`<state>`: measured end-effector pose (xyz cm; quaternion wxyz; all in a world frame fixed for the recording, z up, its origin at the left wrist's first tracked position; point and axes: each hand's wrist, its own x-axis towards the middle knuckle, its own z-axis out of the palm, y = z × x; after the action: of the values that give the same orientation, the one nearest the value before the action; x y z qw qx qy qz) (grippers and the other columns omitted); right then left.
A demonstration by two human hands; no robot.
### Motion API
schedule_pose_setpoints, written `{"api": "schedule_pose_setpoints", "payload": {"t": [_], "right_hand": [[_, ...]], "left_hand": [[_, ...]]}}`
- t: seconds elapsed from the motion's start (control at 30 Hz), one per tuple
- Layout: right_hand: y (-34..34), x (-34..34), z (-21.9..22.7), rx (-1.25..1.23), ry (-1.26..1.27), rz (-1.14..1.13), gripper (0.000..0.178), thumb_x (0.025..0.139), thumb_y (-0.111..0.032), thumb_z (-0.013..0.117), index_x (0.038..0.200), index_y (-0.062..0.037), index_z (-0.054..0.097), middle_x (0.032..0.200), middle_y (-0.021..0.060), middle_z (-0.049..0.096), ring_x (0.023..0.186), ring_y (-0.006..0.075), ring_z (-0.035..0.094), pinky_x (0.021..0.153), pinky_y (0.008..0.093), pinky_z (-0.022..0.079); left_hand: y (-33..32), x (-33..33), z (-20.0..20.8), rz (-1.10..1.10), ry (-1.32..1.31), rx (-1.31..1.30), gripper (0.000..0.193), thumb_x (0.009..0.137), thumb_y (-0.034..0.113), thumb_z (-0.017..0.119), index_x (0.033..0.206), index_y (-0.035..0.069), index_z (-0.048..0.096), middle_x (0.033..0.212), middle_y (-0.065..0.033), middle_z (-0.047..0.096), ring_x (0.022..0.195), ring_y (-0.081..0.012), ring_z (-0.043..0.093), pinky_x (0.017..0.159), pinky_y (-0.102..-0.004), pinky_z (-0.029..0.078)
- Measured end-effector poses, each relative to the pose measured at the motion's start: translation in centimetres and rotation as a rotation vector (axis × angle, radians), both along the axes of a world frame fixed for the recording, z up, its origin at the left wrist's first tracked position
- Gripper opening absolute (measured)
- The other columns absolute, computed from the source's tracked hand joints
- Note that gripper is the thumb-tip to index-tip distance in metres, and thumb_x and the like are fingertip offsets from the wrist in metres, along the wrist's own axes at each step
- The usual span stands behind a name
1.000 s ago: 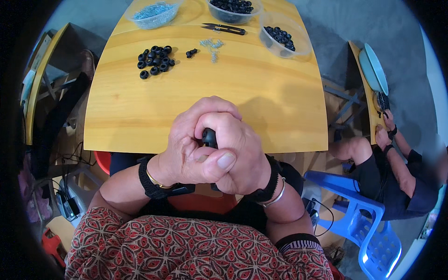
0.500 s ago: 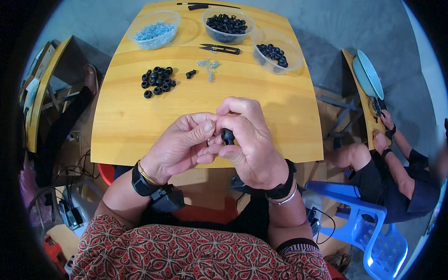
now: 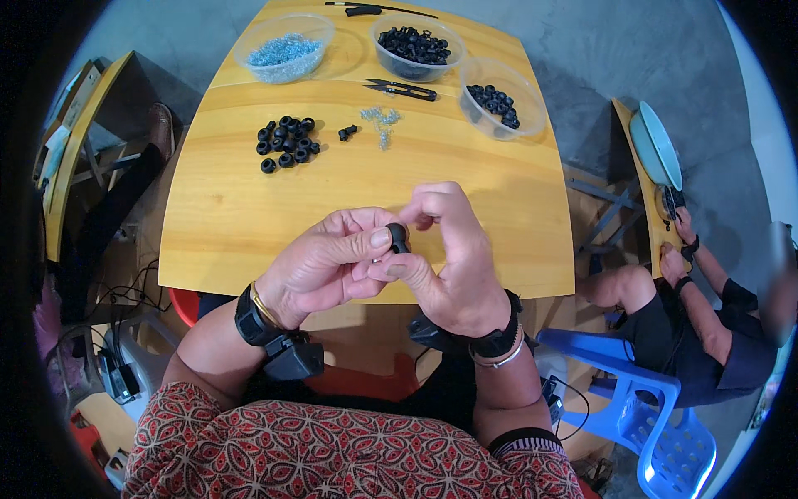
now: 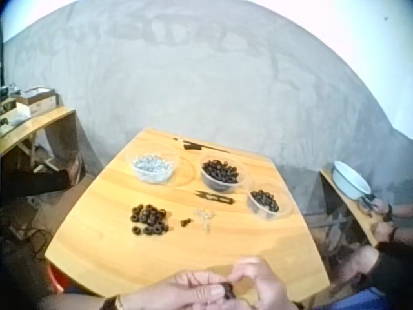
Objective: The person is manually assembling small black plastic components by inserting metal pins into them.
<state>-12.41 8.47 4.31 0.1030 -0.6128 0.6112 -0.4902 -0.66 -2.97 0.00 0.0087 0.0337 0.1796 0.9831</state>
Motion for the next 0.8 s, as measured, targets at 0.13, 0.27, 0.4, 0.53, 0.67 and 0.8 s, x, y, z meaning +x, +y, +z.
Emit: {"api": "schedule_pose_setpoints", "payload": {"t": [0.13,0.27,0.4,0.53,0.67,0.8], "right_hand": [[0.5,0.4,0.0,0.009,-0.061,-0.087,0.026,0.071,-0.014,0.070,0.085,-0.0028,0.051,0.076,0.0064,0.049,0.065,0.0155,0.048,0.061,0.0255,0.041],[0.8,0.4,-0.7,-0.011,-0.065,-0.138,0.020,0.071,-0.004,0.068,0.084,-0.0027,0.052,0.070,0.0048,0.053,0.058,0.0134,0.051,0.055,0.0233,0.042],[0.8,0.1,-0.8,-0.022,-0.075,-0.089,0.018,0.072,-0.001,0.065,0.086,-0.0025,0.053,0.073,0.0058,0.055,0.060,0.0140,0.054,0.055,0.0233,0.043],[0.9,0.1,-0.5,0.005,-0.122,-0.065,0.016,0.071,0.002,0.064,0.083,-0.0023,0.054,0.072,0.0062,0.055,0.061,0.0155,0.054,0.056,0.0246,0.043],[0.7,-0.2,-0.5,-0.010,-0.050,-0.017,0.015,0.069,0.005,0.063,0.080,-0.0016,0.055,0.072,0.0082,0.056,0.061,0.0173,0.055,0.056,0.0254,0.044],[0.5,-0.1,-0.7,-0.027,0.004,0.017,0.016,0.069,0.007,0.062,0.082,-0.0009,0.055,0.072,0.0094,0.057,0.062,0.0178,0.055,0.057,0.0251,0.044]], "left_hand": [[0.3,0.1,0.5,0.080,-0.048,-0.019,0.018,0.085,0.014,0.056,0.097,0.001,0.057,0.074,-0.0030,0.057,0.062,-0.0072,0.052,0.049,-0.0183,0.040],[0.1,0.1,0.5,0.105,-0.082,-0.038,0.016,0.084,0.010,0.056,0.097,0.001,0.057,0.074,-0.0040,0.056,0.060,-0.0078,0.048,0.048,-0.0201,0.037],[-0.5,0.3,0.4,0.135,-0.016,-0.220,0.014,0.081,0.005,0.058,0.095,0.001,0.057,0.077,-0.0049,0.058,0.060,-0.0072,0.047,0.047,-0.0200,0.036],[-0.8,0.5,1.4,0.214,-0.074,-0.432,0.013,0.079,0.003,0.060,0.091,0.000,0.059,0.077,-0.0044,0.059,0.058,-0.0065,0.050,0.047,-0.0192,0.039],[-1.3,0.8,1.8,0.245,-0.050,-0.690,0.011,0.078,0.004,0.061,0.088,0.000,0.060,0.073,-0.0034,0.059,0.052,-0.0061,0.049,0.046,-0.0183,0.040],[-1.4,0.9,1.7,0.258,-0.107,-0.759,0.013,0.080,0.006,0.059,0.091,-0.001,0.060,0.073,-0.0045,0.059,0.051,-0.0069,0.049,0.046,-0.0183,0.040]]}}
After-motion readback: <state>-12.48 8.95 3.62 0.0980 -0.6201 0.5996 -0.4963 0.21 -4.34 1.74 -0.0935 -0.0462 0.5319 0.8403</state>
